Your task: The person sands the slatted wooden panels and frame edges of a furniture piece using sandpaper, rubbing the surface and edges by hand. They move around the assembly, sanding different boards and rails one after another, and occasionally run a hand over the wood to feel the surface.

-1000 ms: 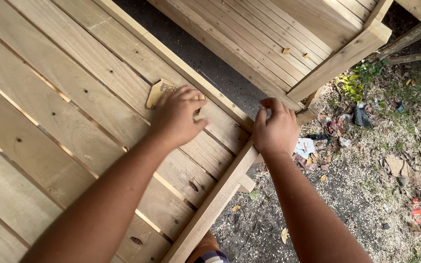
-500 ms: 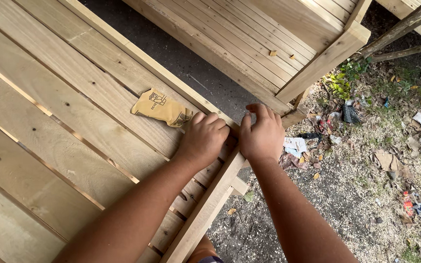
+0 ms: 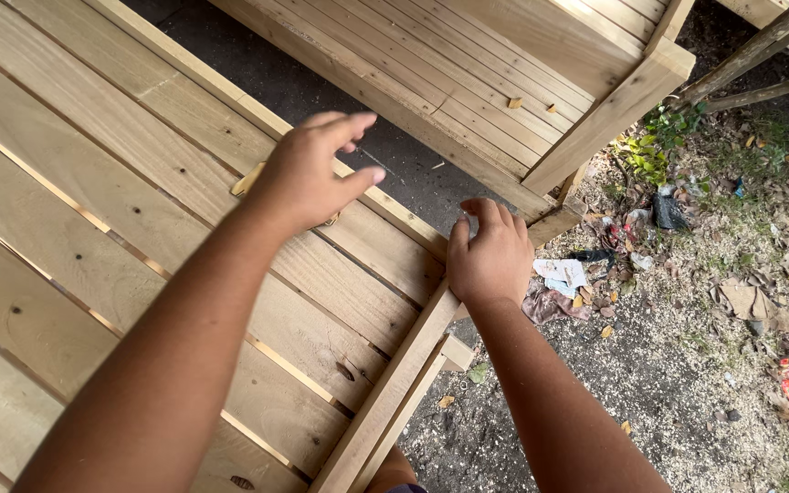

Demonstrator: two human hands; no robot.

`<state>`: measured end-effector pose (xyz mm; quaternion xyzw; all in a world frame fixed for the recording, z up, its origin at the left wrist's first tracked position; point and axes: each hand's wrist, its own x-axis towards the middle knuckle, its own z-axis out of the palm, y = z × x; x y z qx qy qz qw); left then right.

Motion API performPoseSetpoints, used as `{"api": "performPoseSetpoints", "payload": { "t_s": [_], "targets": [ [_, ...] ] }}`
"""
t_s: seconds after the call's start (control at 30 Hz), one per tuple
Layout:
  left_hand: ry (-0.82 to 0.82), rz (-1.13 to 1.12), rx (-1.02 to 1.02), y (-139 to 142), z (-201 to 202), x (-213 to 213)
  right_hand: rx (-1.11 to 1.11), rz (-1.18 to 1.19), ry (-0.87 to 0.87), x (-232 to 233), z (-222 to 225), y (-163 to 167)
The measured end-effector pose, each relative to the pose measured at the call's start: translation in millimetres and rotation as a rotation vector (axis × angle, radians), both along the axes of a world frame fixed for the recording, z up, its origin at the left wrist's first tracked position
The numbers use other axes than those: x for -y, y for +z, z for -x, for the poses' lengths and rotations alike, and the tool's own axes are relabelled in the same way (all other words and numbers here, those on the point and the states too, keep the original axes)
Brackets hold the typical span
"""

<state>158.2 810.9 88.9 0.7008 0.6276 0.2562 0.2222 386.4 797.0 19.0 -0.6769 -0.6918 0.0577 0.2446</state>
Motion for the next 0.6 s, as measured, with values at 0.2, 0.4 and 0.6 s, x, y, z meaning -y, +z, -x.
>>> {"api": "performPoseSetpoints", "payload": {
  "t_s": [0.2, 0.4, 0.6],
  "targets": [
    [0.05, 0.228, -0.291, -64, 54, 29, 0.011, 0.034, -0.008, -1, -1, 0],
    [-0.128, -0.323, -0.247, -127, 5, 36, -0.034, 0.0, -0.004, -3, -4, -10],
    [-0.227, -0.27, -0.249, -143, -82, 60, -0.109, 0.079, -0.008, -8, -17, -16]
  ]
}}
